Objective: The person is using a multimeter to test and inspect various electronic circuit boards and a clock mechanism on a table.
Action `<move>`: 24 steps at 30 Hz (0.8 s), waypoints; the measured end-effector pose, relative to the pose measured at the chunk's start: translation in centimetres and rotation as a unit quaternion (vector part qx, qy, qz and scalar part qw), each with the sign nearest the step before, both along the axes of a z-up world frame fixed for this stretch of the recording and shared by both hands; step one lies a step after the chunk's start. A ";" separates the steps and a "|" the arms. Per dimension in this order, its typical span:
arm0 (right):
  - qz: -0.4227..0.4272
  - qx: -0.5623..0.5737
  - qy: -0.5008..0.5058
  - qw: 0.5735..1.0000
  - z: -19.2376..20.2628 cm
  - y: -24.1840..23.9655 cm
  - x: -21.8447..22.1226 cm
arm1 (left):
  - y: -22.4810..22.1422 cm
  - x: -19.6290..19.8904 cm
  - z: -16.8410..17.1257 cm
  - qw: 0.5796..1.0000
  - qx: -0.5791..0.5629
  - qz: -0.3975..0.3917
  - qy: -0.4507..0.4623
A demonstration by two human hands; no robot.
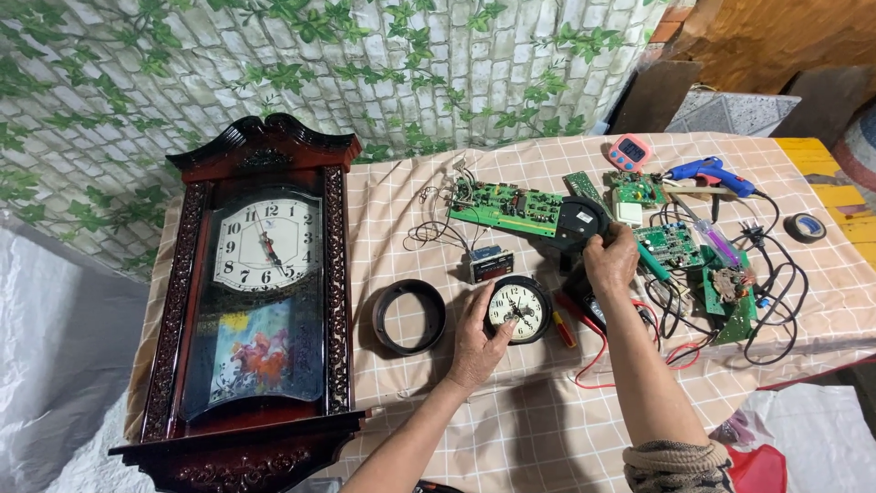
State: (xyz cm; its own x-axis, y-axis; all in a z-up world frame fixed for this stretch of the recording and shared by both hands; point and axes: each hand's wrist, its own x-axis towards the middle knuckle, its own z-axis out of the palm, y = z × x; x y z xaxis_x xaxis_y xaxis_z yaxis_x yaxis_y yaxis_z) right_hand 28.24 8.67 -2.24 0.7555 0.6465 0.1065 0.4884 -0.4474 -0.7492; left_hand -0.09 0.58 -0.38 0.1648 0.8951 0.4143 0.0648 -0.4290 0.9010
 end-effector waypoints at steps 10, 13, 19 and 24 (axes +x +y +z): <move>0.013 -0.032 -0.024 0.999 1.1 -1.0 -0.9 | 0.1 0.0 -0.4 1.000 -0.013 0.000 -0.004; 0.035 -0.036 -0.082 0.995 0.9 -1.6 -1.1 | -0.1 -0.1 0.0 1.000 -0.013 0.002 -0.001; 0.076 0.050 -0.267 0.959 3.6 -3.7 -5.3 | -0.1 0.0 -0.5 0.999 -0.033 -0.003 -0.023; 0.210 0.188 -0.294 0.913 4.1 -3.5 -11.6 | -0.2 -0.2 0.5 0.998 -0.054 -0.021 -0.029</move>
State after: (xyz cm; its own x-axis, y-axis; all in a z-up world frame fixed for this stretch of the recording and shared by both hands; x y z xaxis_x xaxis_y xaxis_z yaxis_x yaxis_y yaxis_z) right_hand 16.62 5.13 1.82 0.1907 0.7000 0.6882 0.9249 0.1067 -0.3648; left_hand -0.33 0.38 0.10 0.1822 0.9280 0.3251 -0.0055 -0.3297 0.9441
